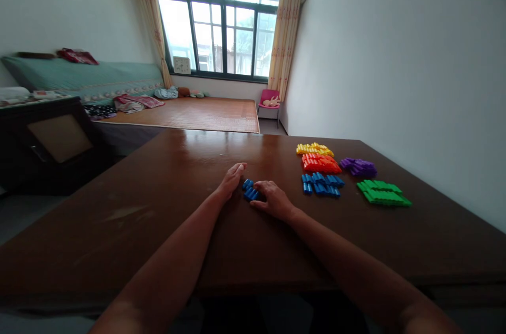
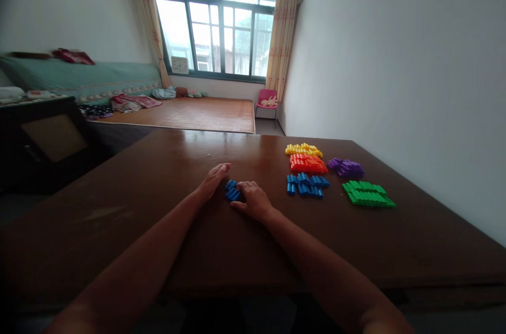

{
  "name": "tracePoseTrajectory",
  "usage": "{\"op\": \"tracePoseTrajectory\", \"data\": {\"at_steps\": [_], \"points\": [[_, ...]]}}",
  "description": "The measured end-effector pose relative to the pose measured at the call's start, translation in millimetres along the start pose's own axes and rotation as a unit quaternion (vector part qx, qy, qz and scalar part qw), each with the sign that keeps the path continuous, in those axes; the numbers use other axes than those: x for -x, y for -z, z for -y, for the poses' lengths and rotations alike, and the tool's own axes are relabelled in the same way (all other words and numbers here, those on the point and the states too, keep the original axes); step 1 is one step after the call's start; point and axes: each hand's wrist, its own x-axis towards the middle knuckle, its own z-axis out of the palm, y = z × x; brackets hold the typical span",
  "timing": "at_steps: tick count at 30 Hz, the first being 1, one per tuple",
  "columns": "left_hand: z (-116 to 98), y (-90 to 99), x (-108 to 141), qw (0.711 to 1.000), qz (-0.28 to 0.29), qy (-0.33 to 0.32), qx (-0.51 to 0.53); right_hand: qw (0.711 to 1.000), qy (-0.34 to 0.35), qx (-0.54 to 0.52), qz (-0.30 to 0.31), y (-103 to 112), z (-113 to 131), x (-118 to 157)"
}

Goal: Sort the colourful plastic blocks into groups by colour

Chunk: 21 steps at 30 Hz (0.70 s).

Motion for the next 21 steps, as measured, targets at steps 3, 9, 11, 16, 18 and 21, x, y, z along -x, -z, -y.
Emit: {"op": "tracePoseTrajectory", "data": {"at_steps": [3, 9, 11, 16, 18, 21], "points": [[-2, 6.6, -2, 1.000, -0.012, 0.019, 0.012, 1.000, 0.008, -0.001, 0.003, 8, -4, 2], [-9, 13.3, -2, 0.999, -0.017, 0.038, 0.026, 0.993, -0.102, -0.046, -0.040, 92, -75, 45], [-10, 14.1, -2, 0.998, -0.016, 0.044, 0.030, 0.981, -0.176, -0.056, -0.065, 124, -104, 73], [-10, 14.7, -1, 0.999, -0.011, 0.031, 0.019, 0.950, -0.284, -0.054, -0.115, 154, -144, 121], [-9, 15.2, -1, 0.999, -0.007, 0.027, 0.014, 0.951, -0.286, -0.035, -0.108, 150, -147, 123], [-8, 16.2, -2, 1.000, -0.001, 0.027, 0.009, 0.959, -0.259, -0.016, -0.113, 142, -148, 119]]}}
